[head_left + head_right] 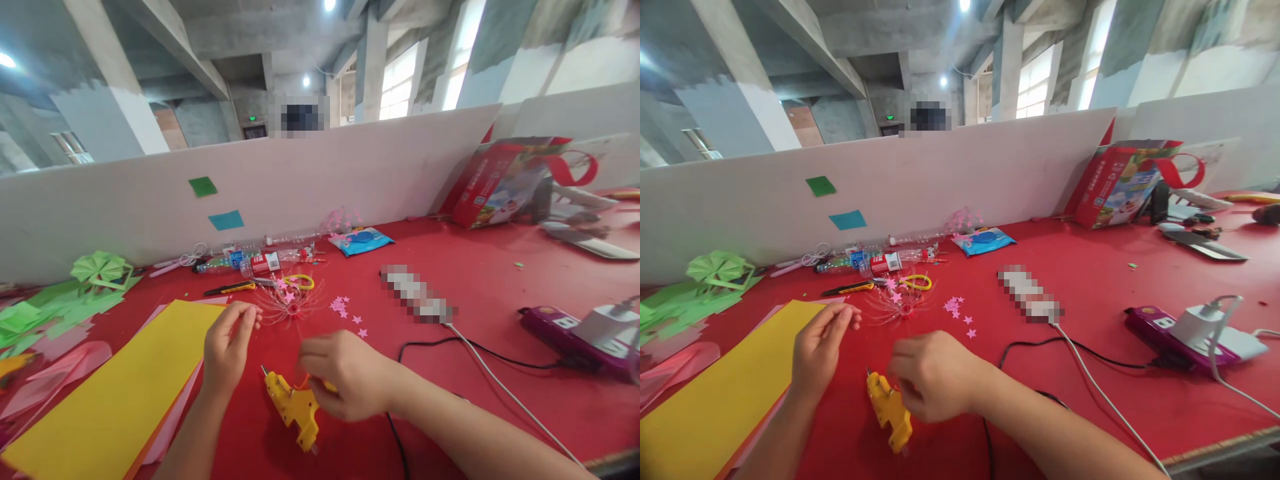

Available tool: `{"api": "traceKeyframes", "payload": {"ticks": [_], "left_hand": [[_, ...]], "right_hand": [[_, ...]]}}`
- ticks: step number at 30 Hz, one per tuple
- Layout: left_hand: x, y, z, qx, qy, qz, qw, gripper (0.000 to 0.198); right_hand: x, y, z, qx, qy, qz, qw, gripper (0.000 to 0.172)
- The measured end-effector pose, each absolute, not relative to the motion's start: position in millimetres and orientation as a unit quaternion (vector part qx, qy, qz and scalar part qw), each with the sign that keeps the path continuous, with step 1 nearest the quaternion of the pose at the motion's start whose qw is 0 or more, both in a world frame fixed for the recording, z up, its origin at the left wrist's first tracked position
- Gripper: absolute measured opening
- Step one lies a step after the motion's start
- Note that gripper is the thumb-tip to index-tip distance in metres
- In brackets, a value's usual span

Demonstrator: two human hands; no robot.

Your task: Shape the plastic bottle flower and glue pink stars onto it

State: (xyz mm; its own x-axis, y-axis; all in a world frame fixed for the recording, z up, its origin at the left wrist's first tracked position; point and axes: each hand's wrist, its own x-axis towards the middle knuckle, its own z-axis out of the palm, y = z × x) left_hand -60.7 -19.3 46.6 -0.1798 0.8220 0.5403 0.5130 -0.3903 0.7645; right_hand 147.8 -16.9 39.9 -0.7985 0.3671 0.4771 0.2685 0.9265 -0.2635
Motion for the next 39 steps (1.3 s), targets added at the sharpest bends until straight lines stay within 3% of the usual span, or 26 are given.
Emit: {"api": "traceKeyframes", "payload": {"ticks": [2, 4, 6, 10, 15, 19, 22, 28, 33, 39], "left_hand": [[-68, -15, 55, 0.592, 0.552, 0.571, 0.137, 0.021], [-70, -14, 62, 0.597, 0.548, 0.569, 0.143, 0.022], [-68, -14, 64, 0.621, 0.535, 0.552, 0.153, 0.024], [-69, -18, 49, 0.665, 0.536, 0.494, 0.164, 0.024], [-85, -18, 36, 0.599, 0.558, 0.55, 0.162, 0.023], [-76, -23, 41, 0.57, 0.54, 0.586, 0.199, 0.023], [-54, -32, 34, 0.62, 0.507, 0.507, 0.32, 0.022], [-31, -46, 17, 0.682, 0.477, 0.382, 0.401, 0.02], [-36, -43, 20, 0.655, 0.487, 0.402, 0.416, 0.016], [-31, -41, 16, 0.593, 0.442, 0.427, 0.52, 0.018]], "right_hand": [[148, -22, 42, -0.169, -0.971, 0.06, 0.16, 0.012], [146, -28, 39, -0.174, -0.98, 0.03, 0.093, 0.023], [142, -32, 32, -0.189, -0.98, -0.008, 0.058, 0.029], [135, -34, 17, -0.218, -0.973, -0.049, 0.05, 0.025], [138, -28, 24, -0.23, -0.964, 0.066, 0.12, 0.02], [142, -19, 31, -0.273, -0.899, 0.109, 0.326, 0.007], [141, -14, 28, -0.289, -0.834, 0.15, 0.445, 0.016], [135, -17, 23, -0.283, -0.827, 0.233, 0.426, 0.015], [135, -20, 24, -0.289, -0.82, 0.232, 0.436, 0.015], [133, -19, 18, -0.312, -0.784, 0.292, 0.451, 0.023]]}}
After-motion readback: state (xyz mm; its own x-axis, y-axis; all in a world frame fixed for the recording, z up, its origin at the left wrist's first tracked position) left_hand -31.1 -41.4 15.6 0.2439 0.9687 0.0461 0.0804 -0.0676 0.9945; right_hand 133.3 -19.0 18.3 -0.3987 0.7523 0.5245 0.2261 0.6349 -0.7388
